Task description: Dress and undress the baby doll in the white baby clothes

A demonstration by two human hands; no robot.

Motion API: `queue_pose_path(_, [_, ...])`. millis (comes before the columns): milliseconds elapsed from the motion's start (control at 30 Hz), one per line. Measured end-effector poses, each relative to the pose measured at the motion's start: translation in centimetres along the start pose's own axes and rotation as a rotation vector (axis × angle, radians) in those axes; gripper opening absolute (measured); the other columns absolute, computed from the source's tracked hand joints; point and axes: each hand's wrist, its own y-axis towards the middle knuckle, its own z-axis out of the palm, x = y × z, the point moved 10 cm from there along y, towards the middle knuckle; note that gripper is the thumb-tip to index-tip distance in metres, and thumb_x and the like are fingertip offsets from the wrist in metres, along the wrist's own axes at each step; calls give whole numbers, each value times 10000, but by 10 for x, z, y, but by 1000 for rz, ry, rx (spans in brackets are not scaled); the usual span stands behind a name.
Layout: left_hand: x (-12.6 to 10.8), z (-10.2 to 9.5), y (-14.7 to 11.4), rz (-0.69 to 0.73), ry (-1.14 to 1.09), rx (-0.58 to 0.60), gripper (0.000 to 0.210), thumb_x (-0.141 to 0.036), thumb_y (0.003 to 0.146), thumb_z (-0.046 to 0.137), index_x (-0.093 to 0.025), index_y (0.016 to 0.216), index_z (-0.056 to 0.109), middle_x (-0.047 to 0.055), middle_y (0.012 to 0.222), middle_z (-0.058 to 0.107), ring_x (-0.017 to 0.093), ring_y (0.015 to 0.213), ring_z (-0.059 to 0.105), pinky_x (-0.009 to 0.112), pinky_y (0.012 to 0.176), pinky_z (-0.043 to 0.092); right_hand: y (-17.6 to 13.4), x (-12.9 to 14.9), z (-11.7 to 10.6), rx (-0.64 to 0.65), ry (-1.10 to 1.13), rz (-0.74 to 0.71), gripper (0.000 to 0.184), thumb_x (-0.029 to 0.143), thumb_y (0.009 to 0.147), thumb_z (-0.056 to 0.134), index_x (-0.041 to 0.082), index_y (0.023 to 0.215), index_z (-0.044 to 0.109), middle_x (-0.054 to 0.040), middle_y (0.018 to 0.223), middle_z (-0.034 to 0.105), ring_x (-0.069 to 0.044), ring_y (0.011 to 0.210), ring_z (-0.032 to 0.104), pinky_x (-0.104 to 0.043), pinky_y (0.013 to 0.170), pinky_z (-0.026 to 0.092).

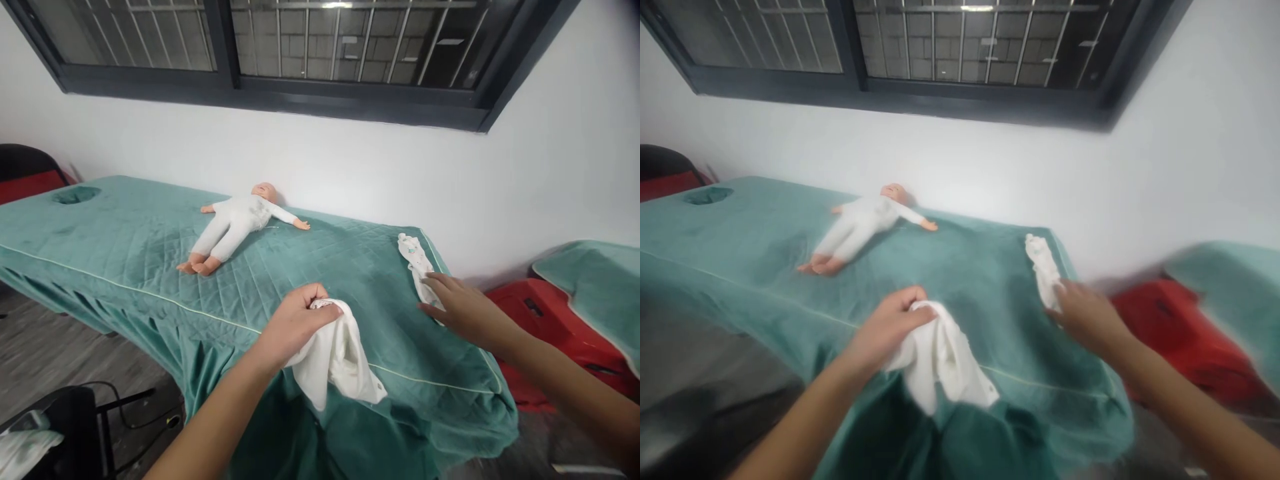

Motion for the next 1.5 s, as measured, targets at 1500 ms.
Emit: queue_pose_path(1500, [-153,-12,-38,557,283,-169,210,-389,840,641,-184,843,689,10,889,716,169,839,632,259,731,463,1,208,-137,-124,852,-151,283,460,741,740,188,815,706,-3,802,680,-140,709,587,-246,641,431])
